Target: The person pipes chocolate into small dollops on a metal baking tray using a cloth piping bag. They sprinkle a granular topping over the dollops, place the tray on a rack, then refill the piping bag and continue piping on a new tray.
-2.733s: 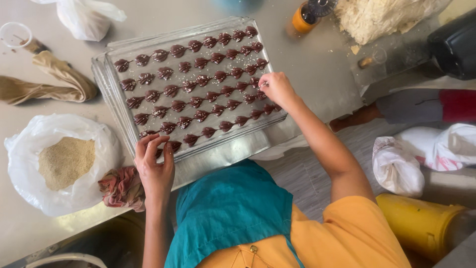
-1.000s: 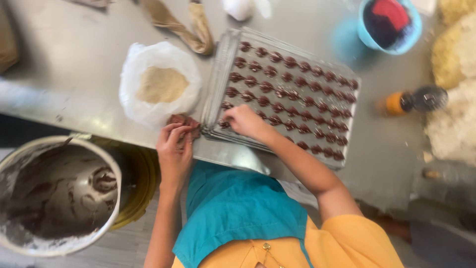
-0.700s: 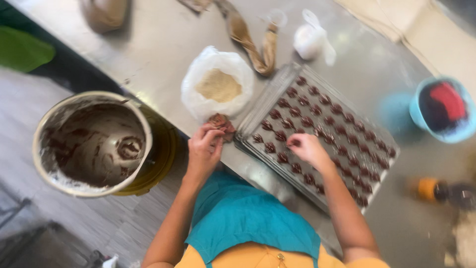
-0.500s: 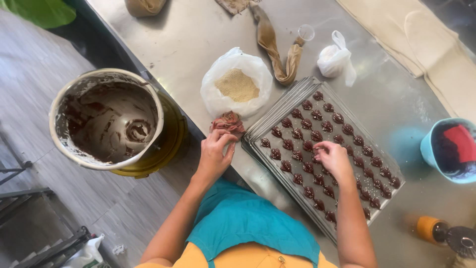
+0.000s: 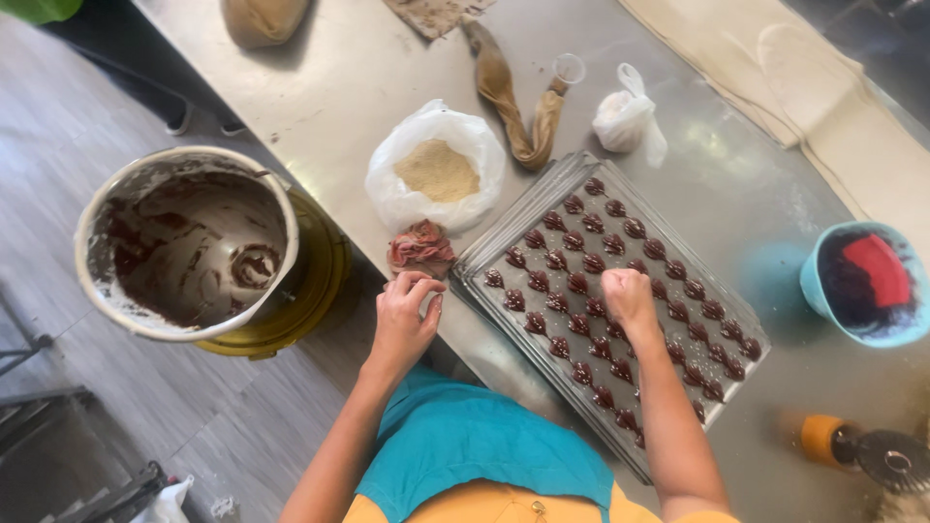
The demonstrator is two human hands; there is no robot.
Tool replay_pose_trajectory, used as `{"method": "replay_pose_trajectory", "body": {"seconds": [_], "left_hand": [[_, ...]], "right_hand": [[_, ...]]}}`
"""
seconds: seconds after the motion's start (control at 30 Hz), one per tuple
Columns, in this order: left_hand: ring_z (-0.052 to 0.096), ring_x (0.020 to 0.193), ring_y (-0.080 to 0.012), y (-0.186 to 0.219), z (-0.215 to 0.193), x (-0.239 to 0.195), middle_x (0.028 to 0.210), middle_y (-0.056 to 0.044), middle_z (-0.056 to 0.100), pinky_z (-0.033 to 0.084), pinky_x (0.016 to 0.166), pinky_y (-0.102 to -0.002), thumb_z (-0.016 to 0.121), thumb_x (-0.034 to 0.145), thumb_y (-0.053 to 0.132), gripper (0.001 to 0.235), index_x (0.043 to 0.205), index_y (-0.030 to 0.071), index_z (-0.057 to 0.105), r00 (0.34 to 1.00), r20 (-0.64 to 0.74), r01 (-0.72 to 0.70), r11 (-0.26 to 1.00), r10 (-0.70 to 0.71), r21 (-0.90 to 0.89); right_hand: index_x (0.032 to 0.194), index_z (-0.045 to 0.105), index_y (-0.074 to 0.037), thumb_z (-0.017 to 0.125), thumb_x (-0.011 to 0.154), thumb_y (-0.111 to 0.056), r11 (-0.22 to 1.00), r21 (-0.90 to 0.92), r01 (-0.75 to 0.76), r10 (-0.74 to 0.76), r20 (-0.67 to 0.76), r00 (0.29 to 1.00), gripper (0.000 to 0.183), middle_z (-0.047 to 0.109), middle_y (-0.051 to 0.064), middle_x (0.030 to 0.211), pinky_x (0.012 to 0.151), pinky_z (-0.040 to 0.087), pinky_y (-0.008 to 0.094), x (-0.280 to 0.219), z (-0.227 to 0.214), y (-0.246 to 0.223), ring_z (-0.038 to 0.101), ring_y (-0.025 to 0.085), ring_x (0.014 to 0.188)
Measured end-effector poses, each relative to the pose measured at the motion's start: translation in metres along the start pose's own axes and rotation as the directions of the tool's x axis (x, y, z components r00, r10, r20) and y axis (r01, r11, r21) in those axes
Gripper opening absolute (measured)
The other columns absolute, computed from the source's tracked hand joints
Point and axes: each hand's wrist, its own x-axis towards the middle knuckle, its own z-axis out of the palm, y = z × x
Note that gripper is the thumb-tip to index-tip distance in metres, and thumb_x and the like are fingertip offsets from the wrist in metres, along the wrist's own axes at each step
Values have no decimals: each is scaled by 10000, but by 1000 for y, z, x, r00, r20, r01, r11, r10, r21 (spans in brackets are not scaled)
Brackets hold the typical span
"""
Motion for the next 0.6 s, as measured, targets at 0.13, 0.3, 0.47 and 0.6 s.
{"method": "replay_pose_trajectory", "body": {"seconds": [0.13,0.3,0.47,0.6], "left_hand": [[624,1009,-292,3,7,5,1075,-54,656,444,864,-450,723,862,114,138,998,137,724,998,35,-45,999,45,-5],[618,991,-288,4,18,18,1087,-54,658,442,841,-438,725,862,122,130,991,136,723,993,91,-76,996,80,-37],[616,1005,-283,7,27,32,1096,-57,652,437,825,-428,722,865,121,141,1004,138,722,978,167,-119,991,128,-63],[611,997,-281,12,33,43,1087,-64,645,429,826,-432,718,856,116,178,1031,142,730,960,221,-157,984,171,-81]], "right_hand": [[909,704,-4,596,915,-205,1000,5,-5,6,-62,998,228,641,233,791,667,523,399,-10,-10,-10,628,332,663],[1078,743,-67,599,886,-104,995,23,-92,93,-28,995,243,713,207,886,691,533,394,-29,-32,-27,677,324,678],[1224,728,-71,577,961,-28,999,30,19,-14,-154,988,306,723,230,1067,815,544,369,-21,-27,-27,716,323,922],[1229,720,-85,619,886,14,993,113,22,-9,-119,993,372,748,200,1025,823,571,348,4,-9,-34,757,263,894]]}}
